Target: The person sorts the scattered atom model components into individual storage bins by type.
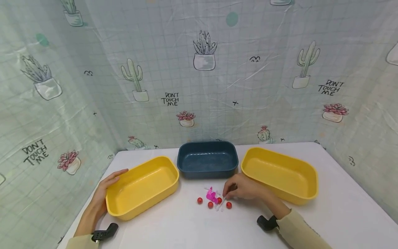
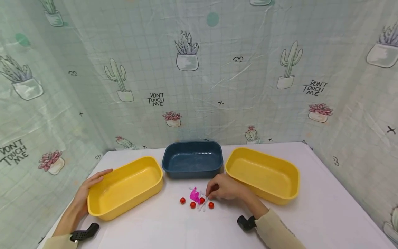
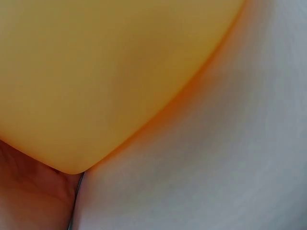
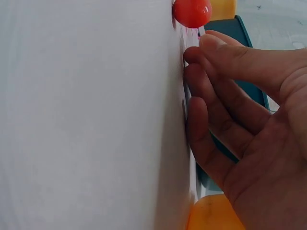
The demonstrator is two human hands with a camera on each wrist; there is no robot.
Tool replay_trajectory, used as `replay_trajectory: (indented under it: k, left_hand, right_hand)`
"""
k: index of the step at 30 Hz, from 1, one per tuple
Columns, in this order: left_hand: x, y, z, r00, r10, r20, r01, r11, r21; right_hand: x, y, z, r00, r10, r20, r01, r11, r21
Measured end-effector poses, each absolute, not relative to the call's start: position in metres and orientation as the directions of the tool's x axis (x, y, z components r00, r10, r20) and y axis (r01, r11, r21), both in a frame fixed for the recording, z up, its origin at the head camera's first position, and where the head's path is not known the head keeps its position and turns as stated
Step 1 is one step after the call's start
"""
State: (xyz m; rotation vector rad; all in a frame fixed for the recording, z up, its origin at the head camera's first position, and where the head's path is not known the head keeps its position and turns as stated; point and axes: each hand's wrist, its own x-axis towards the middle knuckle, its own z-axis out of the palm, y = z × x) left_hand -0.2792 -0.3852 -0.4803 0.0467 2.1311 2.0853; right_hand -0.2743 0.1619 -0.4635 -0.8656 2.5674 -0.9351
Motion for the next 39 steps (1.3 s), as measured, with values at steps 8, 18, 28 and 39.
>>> replay_trajectory:
  k: [8, 18, 28, 39]
  left_hand:
    - [-0.275, -0.384, -0.479, -0.989, 0.122, -0.084, -0.079, 0.041, 0.996]
    - [-0.279, -0.381, -0.480, -0.990, 0.121, -0.069, -0.063, 0.053, 0.997]
    - [-0.278, -0.386, -0.481, -0.992, 0.115, -0.060, -0.051, 0.079, 0.996]
    - [-0.278, -0.386, -0.482, -0.992, 0.104, -0.077, -0.067, 0.100, 0.993]
  right_hand:
    - [-0.272, 0.161, -0.460, -0.819, -0.573, -0.026, -0.371, 0.563, -0.738]
    - [-0.271, 0.159, -0.452, -0.830, -0.558, 0.021, -0.376, 0.531, -0.759]
    - [-0.271, 0.152, -0.443, -0.819, -0.560, 0.128, -0.424, 0.438, -0.793]
    - [-0.272, 0.132, -0.431, -0.806, -0.554, 0.209, -0.475, 0.394, -0.787]
